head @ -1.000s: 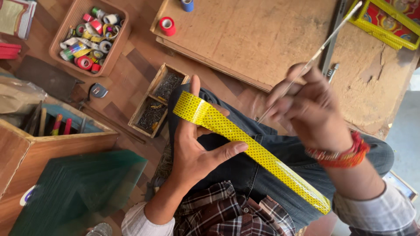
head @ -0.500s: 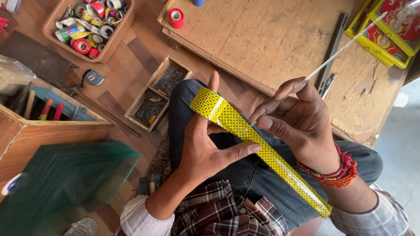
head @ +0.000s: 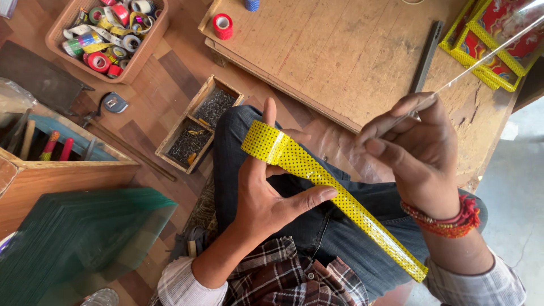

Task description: The person sits on the floor and applies yellow polka-dotted tape to the edges of a framed picture. They use a utility knife to cut the tape and a ruler to measure alignment. The person then places a clear plastic sheet over the artwork and secures it with tape.

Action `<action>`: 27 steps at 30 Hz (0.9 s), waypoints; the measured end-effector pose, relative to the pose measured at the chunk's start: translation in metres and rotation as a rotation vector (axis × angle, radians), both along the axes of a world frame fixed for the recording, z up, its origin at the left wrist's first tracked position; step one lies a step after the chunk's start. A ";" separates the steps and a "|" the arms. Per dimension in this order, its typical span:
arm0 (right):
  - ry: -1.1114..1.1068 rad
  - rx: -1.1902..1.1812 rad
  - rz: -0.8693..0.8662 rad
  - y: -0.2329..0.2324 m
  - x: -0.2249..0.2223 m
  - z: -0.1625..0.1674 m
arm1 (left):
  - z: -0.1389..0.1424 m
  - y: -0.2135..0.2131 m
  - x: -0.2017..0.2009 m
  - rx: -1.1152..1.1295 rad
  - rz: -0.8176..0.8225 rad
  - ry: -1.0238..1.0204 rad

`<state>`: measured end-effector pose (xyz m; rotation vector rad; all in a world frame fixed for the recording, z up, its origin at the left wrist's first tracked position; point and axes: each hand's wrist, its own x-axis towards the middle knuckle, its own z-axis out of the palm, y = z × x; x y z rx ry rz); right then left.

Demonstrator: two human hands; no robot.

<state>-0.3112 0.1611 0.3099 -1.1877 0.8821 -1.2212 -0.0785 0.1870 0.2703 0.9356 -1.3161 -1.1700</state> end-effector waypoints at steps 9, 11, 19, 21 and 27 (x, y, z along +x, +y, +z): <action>-0.100 0.031 0.053 0.003 0.014 0.004 | 0.009 -0.008 0.005 -0.008 -0.063 -0.080; -0.047 0.045 0.072 0.001 0.019 0.004 | 0.011 -0.008 0.006 0.002 -0.063 -0.072; -0.022 0.078 0.103 -0.001 0.026 0.001 | 0.010 -0.007 0.009 0.001 -0.064 -0.038; 0.021 0.079 0.109 -0.002 0.026 0.001 | 0.009 -0.007 0.010 -0.008 -0.062 -0.039; 0.092 0.065 0.144 -0.002 0.029 0.005 | 0.006 -0.006 0.011 -0.027 -0.053 -0.041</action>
